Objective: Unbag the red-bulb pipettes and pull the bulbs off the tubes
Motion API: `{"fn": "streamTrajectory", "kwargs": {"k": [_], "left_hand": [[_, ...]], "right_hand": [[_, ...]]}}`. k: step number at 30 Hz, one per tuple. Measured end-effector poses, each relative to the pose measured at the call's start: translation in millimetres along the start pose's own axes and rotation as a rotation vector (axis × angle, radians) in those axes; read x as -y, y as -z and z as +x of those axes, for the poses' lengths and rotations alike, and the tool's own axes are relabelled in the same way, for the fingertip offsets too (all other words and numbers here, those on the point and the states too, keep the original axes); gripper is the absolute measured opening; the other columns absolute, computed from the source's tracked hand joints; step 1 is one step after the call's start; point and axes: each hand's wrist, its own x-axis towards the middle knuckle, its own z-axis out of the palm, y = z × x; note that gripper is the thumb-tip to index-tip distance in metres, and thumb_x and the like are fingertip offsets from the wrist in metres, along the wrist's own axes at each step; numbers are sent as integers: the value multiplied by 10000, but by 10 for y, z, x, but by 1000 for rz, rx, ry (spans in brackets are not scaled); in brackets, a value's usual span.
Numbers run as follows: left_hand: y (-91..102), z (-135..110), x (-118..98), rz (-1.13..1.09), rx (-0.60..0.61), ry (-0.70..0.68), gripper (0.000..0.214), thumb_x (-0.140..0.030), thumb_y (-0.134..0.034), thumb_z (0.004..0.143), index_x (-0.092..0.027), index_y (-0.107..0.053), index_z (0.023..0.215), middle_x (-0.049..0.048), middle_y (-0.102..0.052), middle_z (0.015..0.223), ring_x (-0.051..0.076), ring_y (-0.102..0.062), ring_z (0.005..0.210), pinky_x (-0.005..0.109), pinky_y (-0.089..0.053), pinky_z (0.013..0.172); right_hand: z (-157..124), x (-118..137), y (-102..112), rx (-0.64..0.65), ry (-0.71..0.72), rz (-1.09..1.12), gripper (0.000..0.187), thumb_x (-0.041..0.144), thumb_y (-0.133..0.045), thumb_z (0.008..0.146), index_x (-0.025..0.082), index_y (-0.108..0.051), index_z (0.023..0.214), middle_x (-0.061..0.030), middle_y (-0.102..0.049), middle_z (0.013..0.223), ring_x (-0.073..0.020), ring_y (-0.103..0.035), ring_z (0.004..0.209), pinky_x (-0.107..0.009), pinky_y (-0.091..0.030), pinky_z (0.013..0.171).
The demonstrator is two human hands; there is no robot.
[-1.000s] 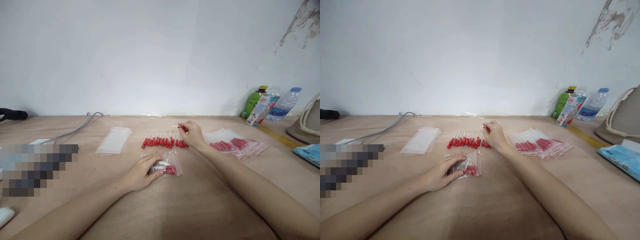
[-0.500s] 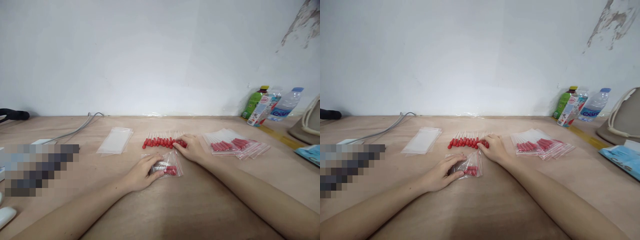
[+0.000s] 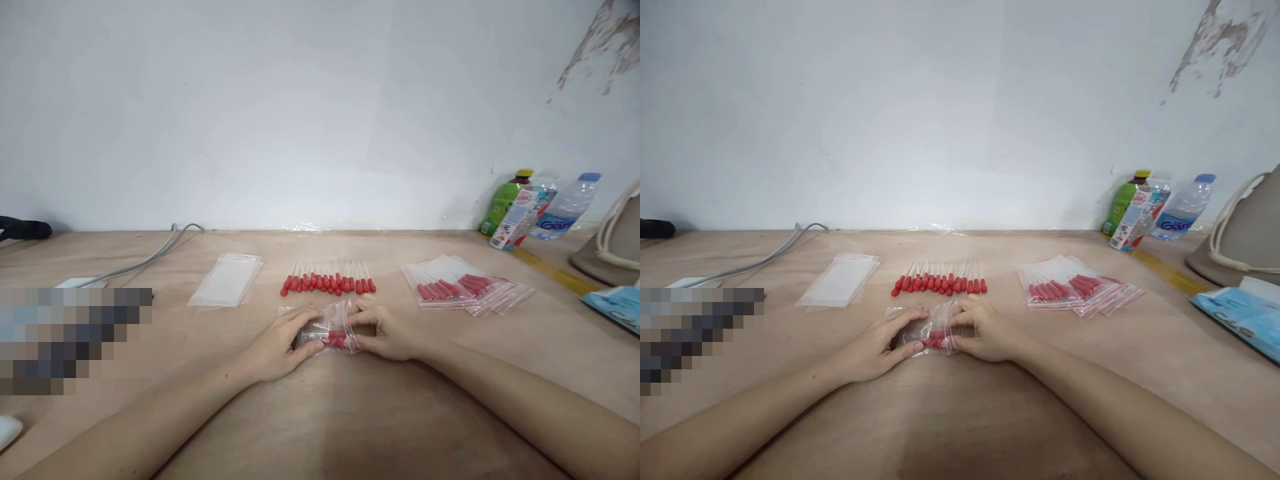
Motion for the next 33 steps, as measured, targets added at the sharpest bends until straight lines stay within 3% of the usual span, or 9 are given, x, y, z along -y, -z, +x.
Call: {"fn": "streamTrajectory", "kwargs": {"k": [4, 10, 17, 20, 24, 27, 30, 33], "left_hand": [[-17, -1, -16, 1, -5, 9, 410, -382, -470, 849, -233, -434, 1230, 67, -494, 1245, 215, -452, 1148, 371, -376, 970], [-18, 5, -1, 5, 6, 1, 435, -383, -476, 844, -230, -412, 1247, 71, -488, 1248, 218, -456, 1138, 372, -383, 959], [23, 5, -22, 2, 14, -27, 515, -393, -489, 833, -221, -346, 1296, 88, -472, 1267, 232, -470, 1121, 394, -401, 939], [19, 1, -9, 32, 43, -56, 547, -398, -481, 838, -235, -309, 1331, 84, -416, 1331, 243, -401, 1201, 420, -352, 993], [21, -20, 11, 151, 126, -80, 495, -408, -423, 868, -291, -314, 1337, 66, -302, 1409, 258, -298, 1277, 463, -292, 1024], [58, -25, -21, 255, 178, -55, 441, -429, -397, 874, -328, -371, 1302, 57, -253, 1431, 298, -227, 1303, 529, -253, 1018], [106, 3, -98, 317, 158, -94, 417, -416, -453, 845, -279, -471, 1238, 64, -258, 1429, 317, -171, 1317, 550, -202, 1032], [103, 49, -155, 281, 77, -174, 294, -307, -488, 823, -206, -590, 1079, 69, -324, 1395, 274, -246, 1299, 475, -213, 1063]], "right_hand": [[53, 33, -21, 91, -44, 62, 223, 393, -670, 684, 195, -651, 786, -18, -597, 875, -155, -522, 832, -285, -406, 751], [36, 82, -121, -30, -162, 191, 118, 239, -604, 730, 165, -568, 814, -5, -579, 781, -117, -516, 707, -246, -417, 643], [28, -122, -6, -99, -322, 770, 280, 243, -650, 697, 174, -512, 931, -7, -604, 819, -98, -561, 700, -257, -458, 656], [29, -234, 130, -131, -386, 889, 318, 293, -689, 668, 175, -542, 923, -19, -637, 840, -103, -591, 729, -266, -463, 701], [29, -392, 376, -221, -449, 857, 319, 377, -665, 690, 165, -600, 919, -24, -660, 775, -95, -602, 660, -244, -463, 653], [35, -485, 608, -394, -456, 739, 317, 373, -666, 692, 176, -612, 935, -30, -669, 810, -100, -612, 668, -246, -478, 657], [65, -534, 757, -613, -363, 523, 293, 386, -616, 737, 193, -601, 957, -43, -671, 852, -136, -628, 751, -286, -497, 702], [126, -559, 706, -738, -220, 154, 268, 360, -554, 790, 197, -587, 1000, -54, -665, 900, -168, -625, 818, -356, -488, 794]]}}
